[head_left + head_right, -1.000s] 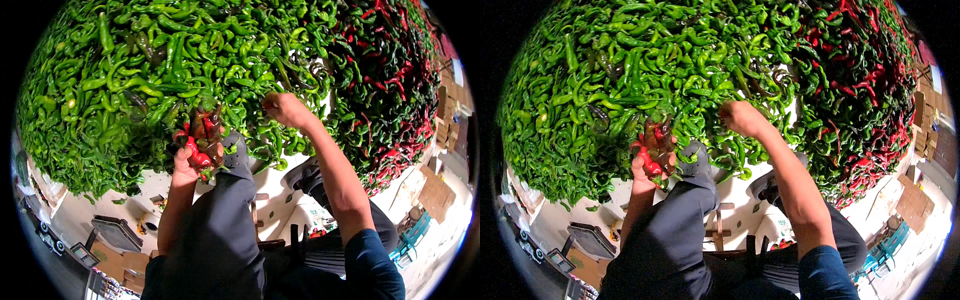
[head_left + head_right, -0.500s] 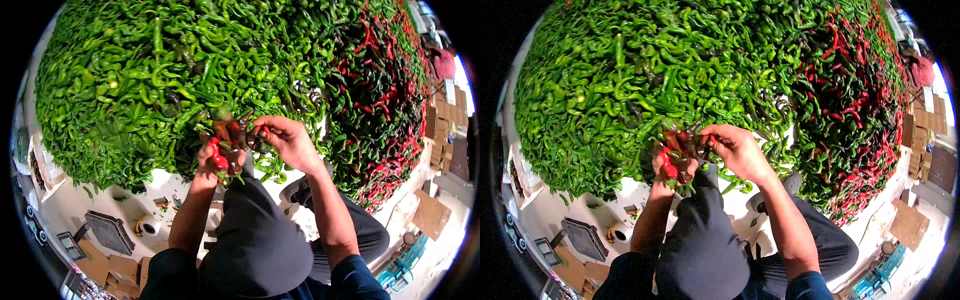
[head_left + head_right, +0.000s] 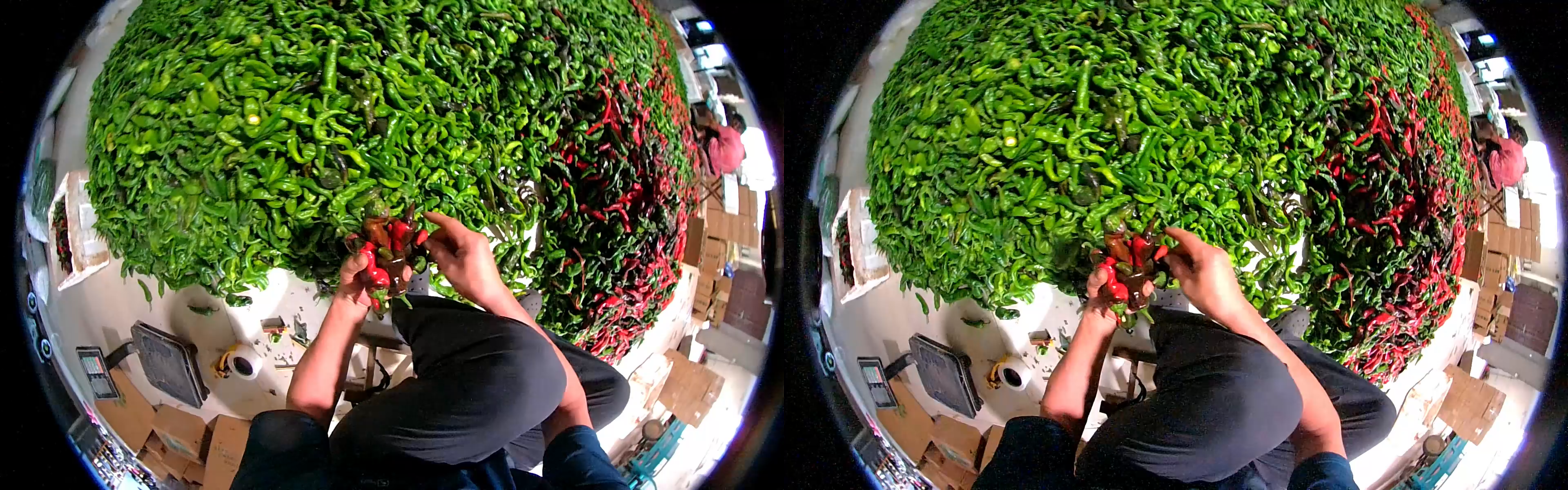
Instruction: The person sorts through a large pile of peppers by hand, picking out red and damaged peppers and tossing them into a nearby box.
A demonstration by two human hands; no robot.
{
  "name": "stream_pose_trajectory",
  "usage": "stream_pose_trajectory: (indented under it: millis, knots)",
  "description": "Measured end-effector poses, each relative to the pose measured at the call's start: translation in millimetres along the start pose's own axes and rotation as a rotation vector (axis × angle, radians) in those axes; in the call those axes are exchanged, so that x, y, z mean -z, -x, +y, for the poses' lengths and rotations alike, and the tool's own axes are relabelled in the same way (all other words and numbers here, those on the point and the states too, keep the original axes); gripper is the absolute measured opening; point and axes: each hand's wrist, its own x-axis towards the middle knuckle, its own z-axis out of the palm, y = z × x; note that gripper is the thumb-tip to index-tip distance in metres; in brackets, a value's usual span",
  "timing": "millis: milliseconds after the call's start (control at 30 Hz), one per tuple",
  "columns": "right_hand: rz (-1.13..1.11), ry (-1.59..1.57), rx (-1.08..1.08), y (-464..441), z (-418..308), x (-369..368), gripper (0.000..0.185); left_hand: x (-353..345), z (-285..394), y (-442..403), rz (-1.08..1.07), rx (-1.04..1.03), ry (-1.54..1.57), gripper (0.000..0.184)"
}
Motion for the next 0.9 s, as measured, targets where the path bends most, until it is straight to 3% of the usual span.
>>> stream_pose_trajectory:
  millis: [167, 300, 367, 467, 600, 633, 733, 767, 833, 900]
  knots:
    - [0.174, -0.354, -0.24, 7.9, 1.6, 16.7, 0.028, -21.6, 10.8, 20.1, -0.066, -0.264, 0.012, 0.082]
    - [0.286, -0.511, -0.367, 35.6, 61.6, 26.1, 0.018, -17.3, 21.0, 68.7, -0.129, -0.375, 0.036, 0.078]
    - [0.202, -0.252, -0.428, 53.1, 99.4, 31.0, 0.019, -6.9, 27.6, 94.4, -0.184, -0.344, 0.097, 0.076]
    - [0.085, 0.123, -0.474, 76.9, 123.2, 27.3, 0.019, 4.3, 33.2, 145.0, -0.094, -0.497, 0.09, 0.071]
    - [0.124, 0.205, -0.529, 97.8, 131.1, 24.0, 0.018, 11.9, 62.8, 202.7, 0.011, -0.812, 0.099, 0.068]
    - [0.143, 0.208, -0.541, 102.3, 129.6, 24.0, 0.018, 17.0, 81.2, 221.6, -0.096, -0.853, 0.123, 0.065]
    - [0.198, 0.21, -0.548, 106.5, 124.9, 27.1, 0.018, -66.2, 153.3, 263.5, 0.191, -1.36, -0.126, 0.057]
    - [0.215, 0.206, -0.547, 105.1, 122.5, 26.8, 0.018, -54.7, 198.9, 292.7, 0.1, -1.406, -0.31, 0.06]
    - [0.248, 0.205, -0.552, 105.7, 116.9, 23.9, 0.018, -138.1, 288.4, 338.4, 0.168, -1.749, -0.318, 0.06]
    - [0.279, 0.197, -0.551, 103.6, 111.9, 22.7, 0.018, -221.6, 391.4, 407.9, 0.025, -1.773, -0.291, 0.068]
